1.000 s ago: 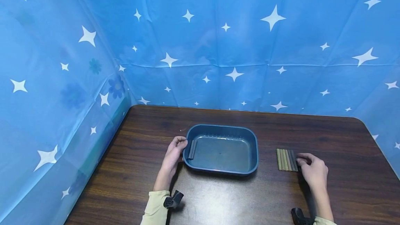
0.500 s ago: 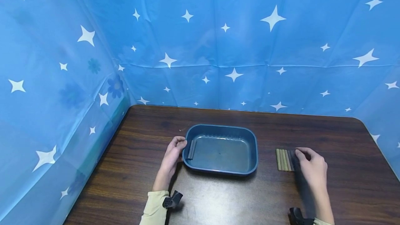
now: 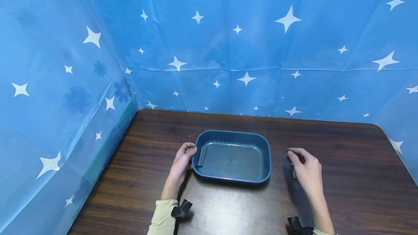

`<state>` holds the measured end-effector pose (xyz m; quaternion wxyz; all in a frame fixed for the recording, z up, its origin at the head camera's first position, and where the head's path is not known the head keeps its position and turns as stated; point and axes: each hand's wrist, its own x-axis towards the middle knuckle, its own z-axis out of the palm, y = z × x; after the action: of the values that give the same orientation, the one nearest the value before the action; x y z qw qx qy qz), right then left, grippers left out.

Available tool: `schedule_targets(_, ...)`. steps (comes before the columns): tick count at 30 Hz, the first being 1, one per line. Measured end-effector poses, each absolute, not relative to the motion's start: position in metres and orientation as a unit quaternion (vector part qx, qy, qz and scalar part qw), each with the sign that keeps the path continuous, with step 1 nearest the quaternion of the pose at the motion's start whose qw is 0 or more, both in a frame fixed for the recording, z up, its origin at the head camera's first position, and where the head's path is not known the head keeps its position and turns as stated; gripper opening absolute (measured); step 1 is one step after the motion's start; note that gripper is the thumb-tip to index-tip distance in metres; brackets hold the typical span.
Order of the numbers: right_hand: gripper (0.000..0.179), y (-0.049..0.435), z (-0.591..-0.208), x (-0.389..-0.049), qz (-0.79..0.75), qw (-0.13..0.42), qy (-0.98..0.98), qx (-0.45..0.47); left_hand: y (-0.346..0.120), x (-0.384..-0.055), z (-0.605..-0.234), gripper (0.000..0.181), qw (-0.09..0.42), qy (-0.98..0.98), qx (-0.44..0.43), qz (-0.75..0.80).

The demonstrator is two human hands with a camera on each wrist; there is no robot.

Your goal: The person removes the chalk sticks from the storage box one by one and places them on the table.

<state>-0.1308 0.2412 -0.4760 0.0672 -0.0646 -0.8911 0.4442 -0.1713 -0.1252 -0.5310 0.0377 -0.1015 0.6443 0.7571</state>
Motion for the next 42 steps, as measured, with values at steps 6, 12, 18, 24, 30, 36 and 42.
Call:
schedule_targets(6, 0.041, 0.215, -0.459, -0.129, 0.464, 0.061, -0.883, -0.024, -0.125, -0.169, -0.531, 0.025, 0.039, 0.644, -0.1, 0.758)
schedule_targets(12, 0.038, 0.196, -0.46, -0.133, 0.479, 0.052, -0.876, -0.014, -0.125, -0.17, -0.531, 0.028, 0.04, 0.649, -0.1, 0.753)
schedule_targets(18, 0.039, 0.184, -0.46, -0.138, 0.528, 0.034, -0.848, 0.004, -0.126, -0.17, -0.531, 0.027, 0.044, 0.643, -0.097, 0.758)
schedule_targets(24, 0.037, 0.169, -0.464, -0.142, 0.538, 0.025, -0.842, 0.004, -0.126, -0.17, -0.531, 0.025, 0.04, 0.651, -0.098, 0.751)
schedule_targets(30, 0.034, 0.151, -0.473, -0.149, 0.545, 0.009, -0.838, 0.017, -0.126, -0.171, -0.532, 0.027, 0.036, 0.65, -0.096, 0.753)
schedule_targets(36, 0.033, 0.132, -0.476, -0.151, 0.559, -0.015, -0.829, 0.02, -0.127, -0.17, -0.533, 0.026, 0.036, 0.649, -0.091, 0.755)
schedule_targets(42, 0.031, 0.116, -0.48, -0.155, 0.559, -0.036, -0.828, 0.019, -0.13, -0.17, -0.532, 0.026, 0.047, 0.642, -0.094, 0.76)
